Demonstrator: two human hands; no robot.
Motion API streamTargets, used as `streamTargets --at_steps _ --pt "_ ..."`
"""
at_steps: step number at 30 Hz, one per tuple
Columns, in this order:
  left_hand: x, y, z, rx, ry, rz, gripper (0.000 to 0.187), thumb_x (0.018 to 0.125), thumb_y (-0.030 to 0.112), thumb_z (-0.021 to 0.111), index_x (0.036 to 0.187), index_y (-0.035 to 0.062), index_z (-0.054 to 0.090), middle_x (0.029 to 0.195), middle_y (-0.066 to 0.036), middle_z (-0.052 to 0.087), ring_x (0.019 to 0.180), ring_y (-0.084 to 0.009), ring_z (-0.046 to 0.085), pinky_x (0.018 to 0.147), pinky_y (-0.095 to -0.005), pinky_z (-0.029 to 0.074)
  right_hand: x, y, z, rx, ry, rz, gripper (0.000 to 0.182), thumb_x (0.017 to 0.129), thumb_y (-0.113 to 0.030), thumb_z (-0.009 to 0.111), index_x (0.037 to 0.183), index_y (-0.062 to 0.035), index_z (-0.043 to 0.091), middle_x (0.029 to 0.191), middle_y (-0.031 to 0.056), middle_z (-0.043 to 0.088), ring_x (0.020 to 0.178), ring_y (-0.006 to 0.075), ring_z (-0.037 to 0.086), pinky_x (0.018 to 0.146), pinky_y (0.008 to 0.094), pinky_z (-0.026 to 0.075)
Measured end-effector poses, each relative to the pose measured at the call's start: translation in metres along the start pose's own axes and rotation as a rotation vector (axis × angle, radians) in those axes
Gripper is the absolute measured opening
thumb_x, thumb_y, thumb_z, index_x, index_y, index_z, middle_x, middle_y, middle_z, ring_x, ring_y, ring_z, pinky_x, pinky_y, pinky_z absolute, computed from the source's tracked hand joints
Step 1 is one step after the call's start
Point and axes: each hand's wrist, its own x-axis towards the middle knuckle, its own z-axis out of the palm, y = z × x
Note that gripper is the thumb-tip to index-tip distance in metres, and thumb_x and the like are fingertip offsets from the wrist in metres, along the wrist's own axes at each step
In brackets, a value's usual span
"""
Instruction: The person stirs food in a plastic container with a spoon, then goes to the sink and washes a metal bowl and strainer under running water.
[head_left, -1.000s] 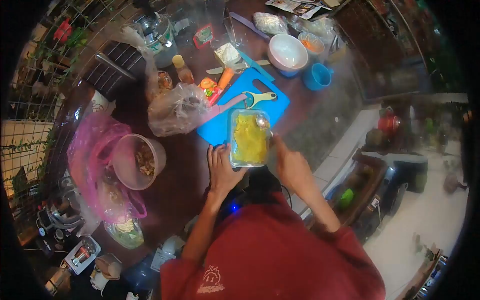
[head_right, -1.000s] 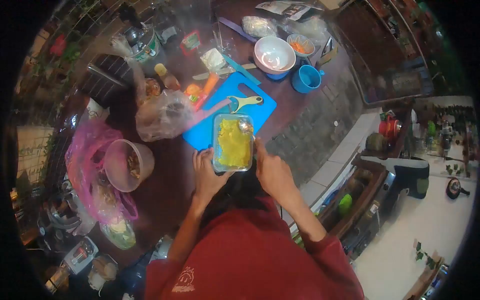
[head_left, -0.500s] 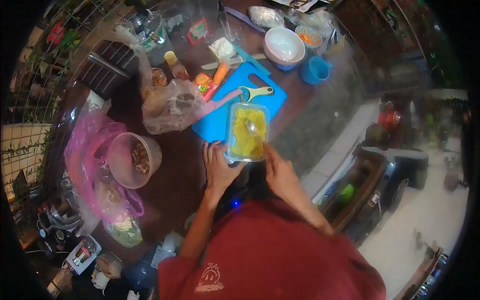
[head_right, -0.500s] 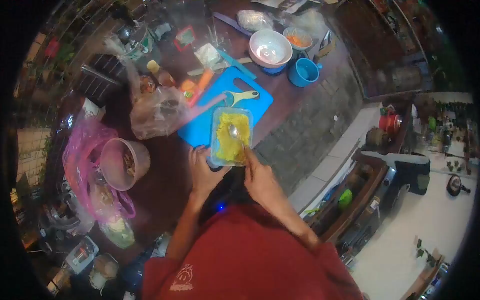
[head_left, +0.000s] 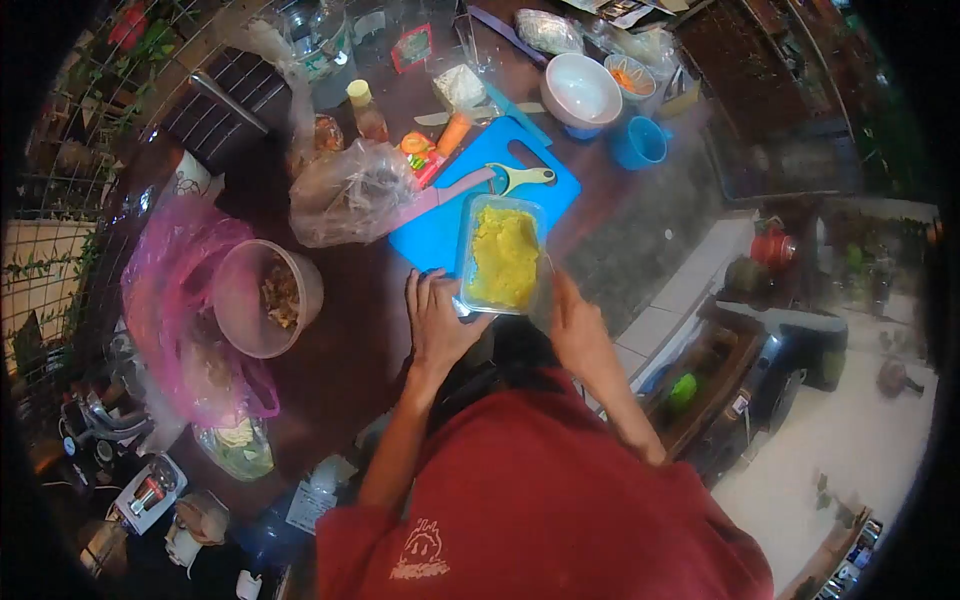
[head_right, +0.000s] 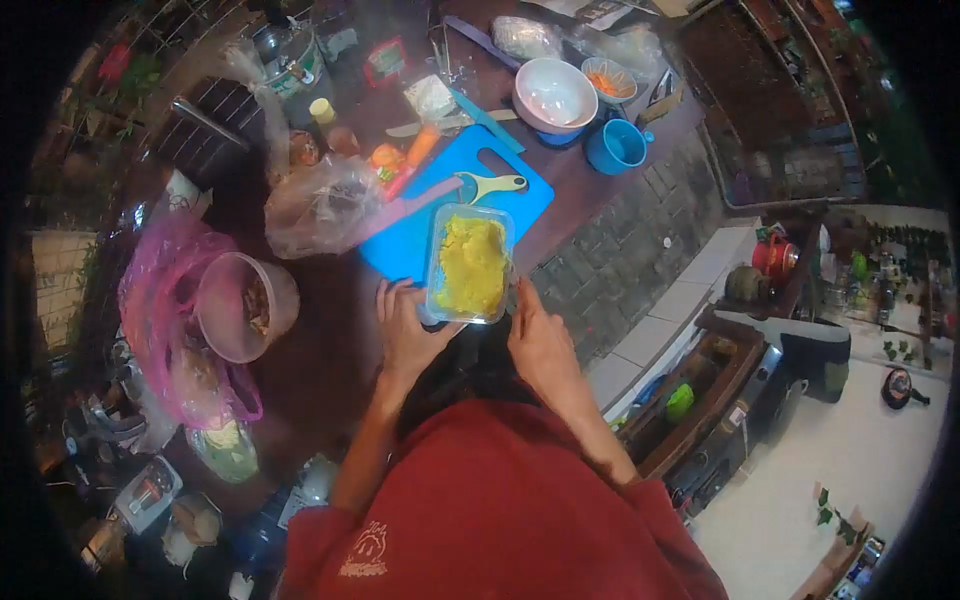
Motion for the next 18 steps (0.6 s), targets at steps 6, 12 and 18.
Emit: streamTargets --at_steps 6,12,18 --pt "-0.001 -0.001 0.003 -0.024 0.042 0.011 0.071 0.067 0.039 0.094 0.114 0.0021 0.055 0.116 -0.019 0.061 0.124 -0.0377 0.053 0.119 -0.059 0.029 -0.01 0.023 0.029 -0.022 -0.013 0.051 0.054 0.099 -0.008 0.05 0.15 0.0005 0.038 0.088 0.0378 0.066 0.084 0.0577 0.064 0.078 0.0664 0.051" --pt "-0.001 -0.001 0.003 0.0 0.057 0.014 0.074 0.066 0.045 0.095 0.112 0.0021 0.055 0.115 -0.018 0.06 0.123 -0.039 0.053 0.116 -0.0607 0.031 -0.022 0.005 0.038 -0.063 -0.131 0.13 0.062 0.098 -0.007 0.05 0.155 -0.0006 0.027 0.079 0.0382 0.065 0.077 0.0572 0.065 0.073 0.0672 0.051" --pt "-0.001 -0.001 0.002 -0.03 0.044 0.002 0.071 0.064 0.041 0.096 0.107 0.0049 0.053 0.115 -0.018 0.06 0.123 -0.039 0.053 0.116 -0.0602 0.031 -0.029 -0.012 0.028 -0.075 -0.171 0.074 0.066 0.098 -0.008 0.052 0.157 -0.0019 0.026 0.081 0.0344 0.068 0.076 0.054 0.067 0.07 0.0644 0.053"
